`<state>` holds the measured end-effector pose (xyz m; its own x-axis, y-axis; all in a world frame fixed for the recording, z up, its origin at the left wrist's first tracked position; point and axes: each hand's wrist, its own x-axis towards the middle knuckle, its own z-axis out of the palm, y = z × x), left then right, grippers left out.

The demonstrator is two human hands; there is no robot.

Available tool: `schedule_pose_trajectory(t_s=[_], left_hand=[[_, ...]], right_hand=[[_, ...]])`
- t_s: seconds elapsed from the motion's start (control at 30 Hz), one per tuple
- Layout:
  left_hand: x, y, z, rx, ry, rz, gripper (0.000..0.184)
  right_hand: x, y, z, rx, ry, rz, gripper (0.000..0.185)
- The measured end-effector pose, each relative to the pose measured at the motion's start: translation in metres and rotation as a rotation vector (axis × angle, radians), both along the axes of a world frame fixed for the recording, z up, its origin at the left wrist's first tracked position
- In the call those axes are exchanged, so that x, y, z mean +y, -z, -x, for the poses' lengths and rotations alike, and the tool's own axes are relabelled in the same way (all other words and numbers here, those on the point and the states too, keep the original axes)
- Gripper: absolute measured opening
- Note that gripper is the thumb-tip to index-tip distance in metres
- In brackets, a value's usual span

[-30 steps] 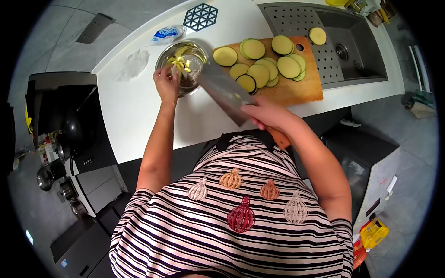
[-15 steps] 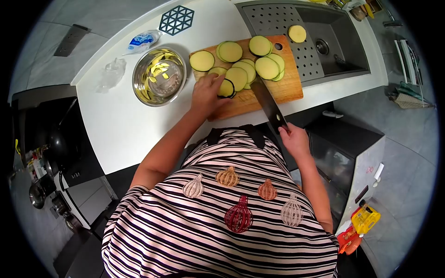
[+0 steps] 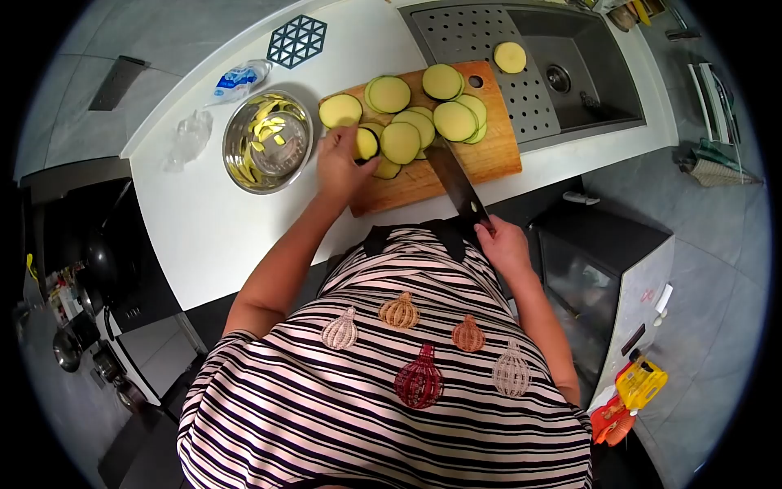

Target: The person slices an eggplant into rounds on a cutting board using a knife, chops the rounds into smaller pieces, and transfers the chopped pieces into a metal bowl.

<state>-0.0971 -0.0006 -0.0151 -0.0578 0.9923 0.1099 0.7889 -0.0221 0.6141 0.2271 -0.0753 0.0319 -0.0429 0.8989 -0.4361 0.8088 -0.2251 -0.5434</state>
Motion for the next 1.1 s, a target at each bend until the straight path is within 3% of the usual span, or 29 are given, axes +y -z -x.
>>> schedule_pose_trajectory(t_s=[0.1, 0.33, 0.57, 0.67, 0.77, 0.83, 1.1], left_hand=[[0.009, 0.001, -0.004, 0.025, -0.075, -0.002, 0.072], [0.024, 0.007, -0.044, 0.006, 0.151, 0.018, 0.066], [0.025, 0.006, -0.049, 0.144, 0.194, 0.095, 0.07], [0.022, 0.006, -0.05, 0.159, 0.219, 0.013, 0.072], [0.027, 0.003, -0.042, 0.121, 0.196, -0.031, 0.072], [0.036, 0.002, -0.025, 0.139, 0.052, -0.147, 0.072], [0.03, -0.006, 0.021, 0.079, -0.027, -0.072, 0.07]], right_hand=[[0.0, 0.002, -0.002, 0.009, 0.01, 0.012, 0.027], [0.006, -0.003, -0.004, 0.013, -0.006, 0.034, 0.026], [0.008, 0.008, -0.013, 0.078, -0.009, 0.053, 0.025], [0.008, 0.012, -0.017, 0.063, -0.026, 0.053, 0.024], [0.011, 0.005, -0.015, 0.061, -0.012, 0.069, 0.024], [0.012, -0.002, -0.013, 0.012, -0.06, 0.086, 0.025], [0.01, 0.001, -0.014, 0.054, -0.045, 0.072, 0.024]])
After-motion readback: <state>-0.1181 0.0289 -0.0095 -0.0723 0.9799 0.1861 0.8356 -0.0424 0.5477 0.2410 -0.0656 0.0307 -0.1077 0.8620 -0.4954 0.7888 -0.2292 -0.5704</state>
